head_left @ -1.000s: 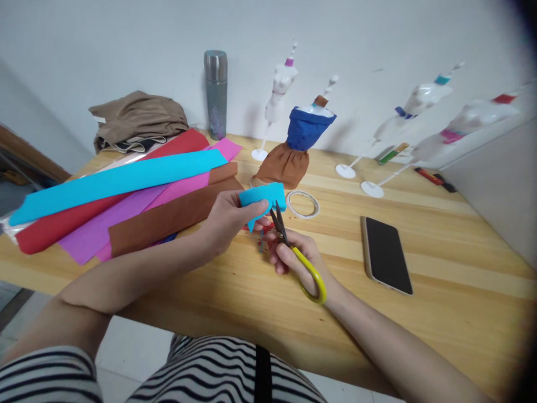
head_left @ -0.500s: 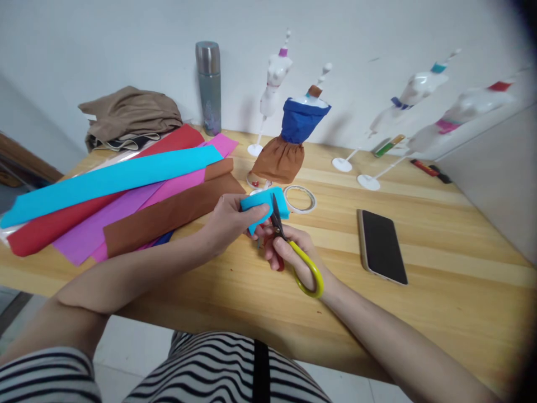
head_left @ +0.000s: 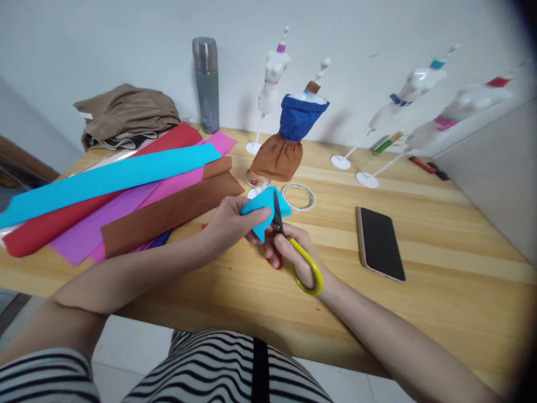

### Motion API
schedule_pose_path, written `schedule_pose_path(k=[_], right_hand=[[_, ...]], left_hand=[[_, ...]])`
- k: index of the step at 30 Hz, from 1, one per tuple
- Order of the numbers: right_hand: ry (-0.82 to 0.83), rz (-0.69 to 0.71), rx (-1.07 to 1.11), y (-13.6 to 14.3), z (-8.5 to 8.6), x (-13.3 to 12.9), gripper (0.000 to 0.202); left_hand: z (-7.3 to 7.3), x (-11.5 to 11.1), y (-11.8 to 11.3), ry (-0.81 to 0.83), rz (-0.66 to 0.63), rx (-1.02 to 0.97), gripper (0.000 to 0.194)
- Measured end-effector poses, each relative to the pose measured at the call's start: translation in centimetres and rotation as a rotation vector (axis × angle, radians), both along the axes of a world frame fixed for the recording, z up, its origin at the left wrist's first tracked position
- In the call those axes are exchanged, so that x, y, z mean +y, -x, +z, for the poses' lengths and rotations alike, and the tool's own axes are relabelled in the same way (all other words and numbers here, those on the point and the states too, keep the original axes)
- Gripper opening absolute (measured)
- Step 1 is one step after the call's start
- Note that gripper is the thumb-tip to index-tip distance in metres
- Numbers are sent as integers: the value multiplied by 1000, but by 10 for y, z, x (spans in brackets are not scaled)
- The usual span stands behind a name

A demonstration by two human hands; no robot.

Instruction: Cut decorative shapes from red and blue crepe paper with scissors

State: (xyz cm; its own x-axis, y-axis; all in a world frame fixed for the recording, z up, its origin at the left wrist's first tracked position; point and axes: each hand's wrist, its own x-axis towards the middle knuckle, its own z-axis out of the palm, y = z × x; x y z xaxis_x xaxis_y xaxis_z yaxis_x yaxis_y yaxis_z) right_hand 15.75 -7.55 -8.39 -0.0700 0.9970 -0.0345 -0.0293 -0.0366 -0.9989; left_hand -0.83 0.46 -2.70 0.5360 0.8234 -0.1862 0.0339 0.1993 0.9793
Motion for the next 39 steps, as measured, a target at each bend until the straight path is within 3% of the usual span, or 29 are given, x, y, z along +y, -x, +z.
schedule_pose_path(k=[39], right_hand=[[-16,-7,31,3,8,0,62]], left_hand=[[-1,0,1,99,-10,-63,40]])
